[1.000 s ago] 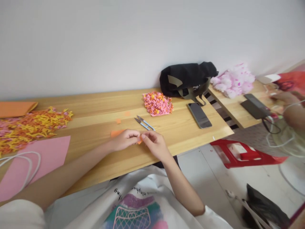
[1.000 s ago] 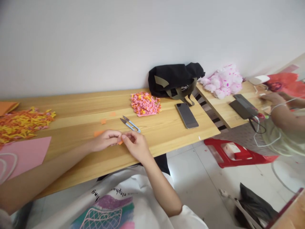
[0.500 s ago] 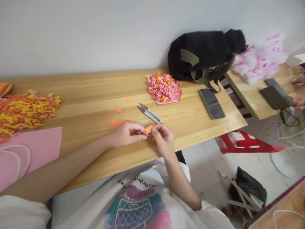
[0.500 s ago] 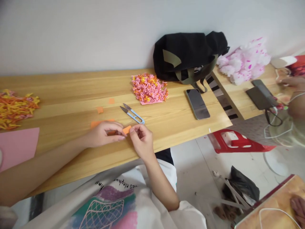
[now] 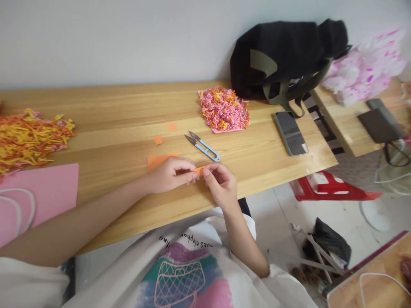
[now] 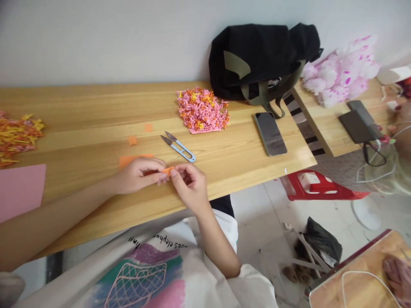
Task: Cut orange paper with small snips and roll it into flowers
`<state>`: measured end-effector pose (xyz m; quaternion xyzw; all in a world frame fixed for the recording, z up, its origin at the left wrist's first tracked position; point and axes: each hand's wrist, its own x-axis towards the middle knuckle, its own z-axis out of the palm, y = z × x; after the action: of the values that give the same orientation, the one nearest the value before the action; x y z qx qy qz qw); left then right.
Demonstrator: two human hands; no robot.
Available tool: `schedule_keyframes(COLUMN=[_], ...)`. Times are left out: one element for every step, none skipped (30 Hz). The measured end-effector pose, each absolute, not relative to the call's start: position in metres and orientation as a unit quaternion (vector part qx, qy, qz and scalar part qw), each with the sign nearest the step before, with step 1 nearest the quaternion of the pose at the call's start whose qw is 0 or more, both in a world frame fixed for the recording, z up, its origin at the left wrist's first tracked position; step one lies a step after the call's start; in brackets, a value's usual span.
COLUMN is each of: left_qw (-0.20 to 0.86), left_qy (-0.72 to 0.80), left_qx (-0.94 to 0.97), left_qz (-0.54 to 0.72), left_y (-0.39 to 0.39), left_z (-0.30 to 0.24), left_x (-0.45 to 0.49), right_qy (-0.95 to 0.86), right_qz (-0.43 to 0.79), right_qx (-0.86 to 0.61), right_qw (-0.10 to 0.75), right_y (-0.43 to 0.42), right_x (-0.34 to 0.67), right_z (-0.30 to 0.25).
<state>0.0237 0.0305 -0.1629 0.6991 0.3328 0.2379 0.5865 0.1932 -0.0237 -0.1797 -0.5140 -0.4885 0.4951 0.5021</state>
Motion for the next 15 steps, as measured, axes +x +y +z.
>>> schedule_keyframes(left_qw=[0.584, 0.581, 0.576, 0.570, 0.564, 0.559, 0.557, 0.558, 0.565, 0.577, 0.590, 0.602, 0.611, 0.617, 0.621], left_qy=[0.330, 0.326, 0.323, 0.319, 0.314, 0.310, 0.306, 0.303, 0.300, 0.298, 0.296, 0.296, 0.296, 0.298, 0.300], left_qx=[0.703, 0.707, 0.712, 0.718, 0.724, 0.729, 0.732, 0.732, 0.728, 0.722, 0.712, 0.702, 0.693, 0.686, 0.680], left_qz=[0.238, 0.238, 0.238, 0.240, 0.243, 0.245, 0.248, 0.248, 0.245, 0.242, 0.239, 0.238, 0.240, 0.245, 0.251], left_y=[0.0306, 0.0305, 0.0304, 0.0304, 0.0304, 0.0306, 0.0308, 0.0313, 0.0318, 0.0325, 0.0332, 0.0339, 0.0346, 0.0353, 0.0359], left_z=[-0.1630, -0.1634, -0.1641, -0.1649, -0.1657, -0.1663, -0.1666, -0.1666, -0.1662, -0.1655, -0.1648, -0.1642, -0.1638, -0.1639, -0.1643], left_x=[0.0235, 0.0232, 0.0229, 0.0225, 0.0220, 0.0213, 0.0207, 0.0200, 0.0193, 0.0187, 0.0182, 0.0177, 0.0173, 0.0170, 0.0166], right_qy=[-0.493, -0.496, -0.498, -0.499, -0.498, -0.497, -0.496, -0.496, -0.497, -0.498, -0.500, -0.503, -0.506, -0.509, -0.512], right_qz=[0.493, 0.490, 0.488, 0.487, 0.487, 0.487, 0.489, 0.492, 0.495, 0.499, 0.502, 0.503, 0.503, 0.501, 0.500], right_qx=[-0.515, -0.517, -0.519, -0.520, -0.520, -0.520, -0.519, -0.519, -0.519, -0.520, -0.520, -0.520, -0.522, -0.524, -0.524], right_qw=[0.499, 0.496, 0.494, 0.494, 0.495, 0.496, 0.495, 0.493, 0.489, 0.483, 0.477, 0.472, 0.468, 0.464, 0.462], right_y=[-0.0240, -0.0242, -0.0244, -0.0245, -0.0245, -0.0243, -0.0240, -0.0237, -0.0234, -0.0231, -0.0229, -0.0229, -0.0230, -0.0231, -0.0232], right_x=[0.1932, 0.1934, 0.1935, 0.1936, 0.1938, 0.1940, 0.1943, 0.1947, 0.1952, 0.1959, 0.1966, 0.1975, 0.1985, 0.1994, 0.2003], right_z=[-0.1797, -0.1798, -0.1799, -0.1799, -0.1799, -0.1799, -0.1798, -0.1797, -0.1796, -0.1795, -0.1795, -0.1796, -0.1797, -0.1799, -0.1801])
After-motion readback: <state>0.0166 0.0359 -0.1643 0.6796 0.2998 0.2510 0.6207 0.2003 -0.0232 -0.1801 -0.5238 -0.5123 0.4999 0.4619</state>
